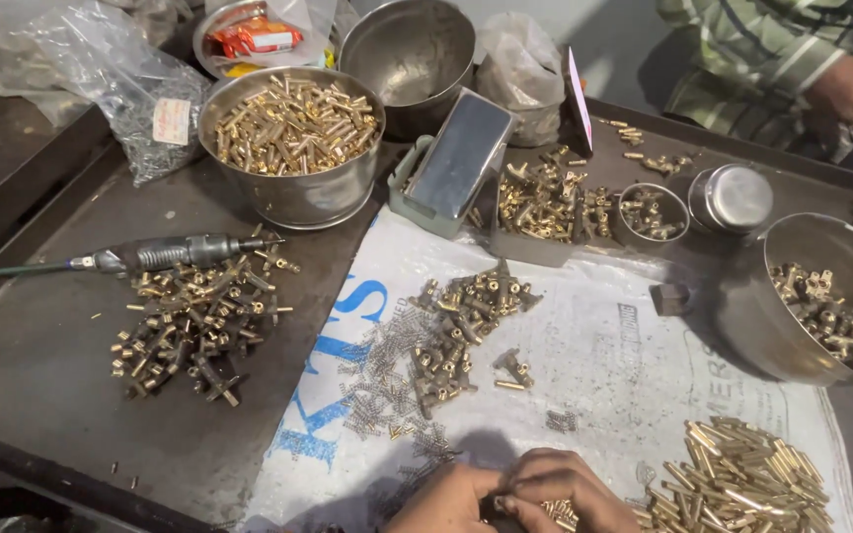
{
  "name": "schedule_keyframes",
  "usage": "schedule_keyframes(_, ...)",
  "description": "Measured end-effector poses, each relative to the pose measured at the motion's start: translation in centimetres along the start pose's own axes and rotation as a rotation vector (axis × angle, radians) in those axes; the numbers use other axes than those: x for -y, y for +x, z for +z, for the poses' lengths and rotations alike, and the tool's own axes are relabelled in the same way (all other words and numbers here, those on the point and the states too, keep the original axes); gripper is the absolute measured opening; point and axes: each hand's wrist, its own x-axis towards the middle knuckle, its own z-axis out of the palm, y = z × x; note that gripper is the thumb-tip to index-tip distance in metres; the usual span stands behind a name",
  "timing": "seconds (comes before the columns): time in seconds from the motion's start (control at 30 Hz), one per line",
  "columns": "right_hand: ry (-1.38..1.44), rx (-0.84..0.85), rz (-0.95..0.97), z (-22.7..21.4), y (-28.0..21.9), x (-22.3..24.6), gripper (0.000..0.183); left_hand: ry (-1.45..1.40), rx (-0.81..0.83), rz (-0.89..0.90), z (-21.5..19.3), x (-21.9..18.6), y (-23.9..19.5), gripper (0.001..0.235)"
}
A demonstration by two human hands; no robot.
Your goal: Manually assembling small brass cross fittings by inserting metal pins into them.
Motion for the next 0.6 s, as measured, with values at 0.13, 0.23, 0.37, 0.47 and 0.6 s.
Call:
schedule_keyframes(0.13, -0.001, -0.071, -0.142, 0.1, 0.5, 0.6, 0.016, 0.082, -0.021, -0.039, 0.5, -1.5, -0.4, 0.028)
schedule_keyframes(0.23, -0.155, -0.101, -0.097, -1.7, 0.4, 0.9, 0.013, -0.088, 0.028, -0.028, 0.9, -2.1, -0.3, 0.034)
schedule_keyframes(0.37, -0.716, -0.092, 0.429, -9.6, -3.1, -4.0, 0.034, 0.124, -0.3, -0.056, 2.2, -5.3, -0.6, 0.035)
schedule_keyframes(0.47, -1.139, 0.047, 0.366, -14.2, -10.5, -12.0, 0.034, 0.269, -0.409, 0.036, 2.1, -5.8, -0.6, 0.025)
schedule_keyframes(0.6, -1.299, 0.461, 0.685, -14.0, -7.7, -8.1, 0.042, 0.224, -0.447, -0.034, 2.4, -5.1, -0.5, 0.027)
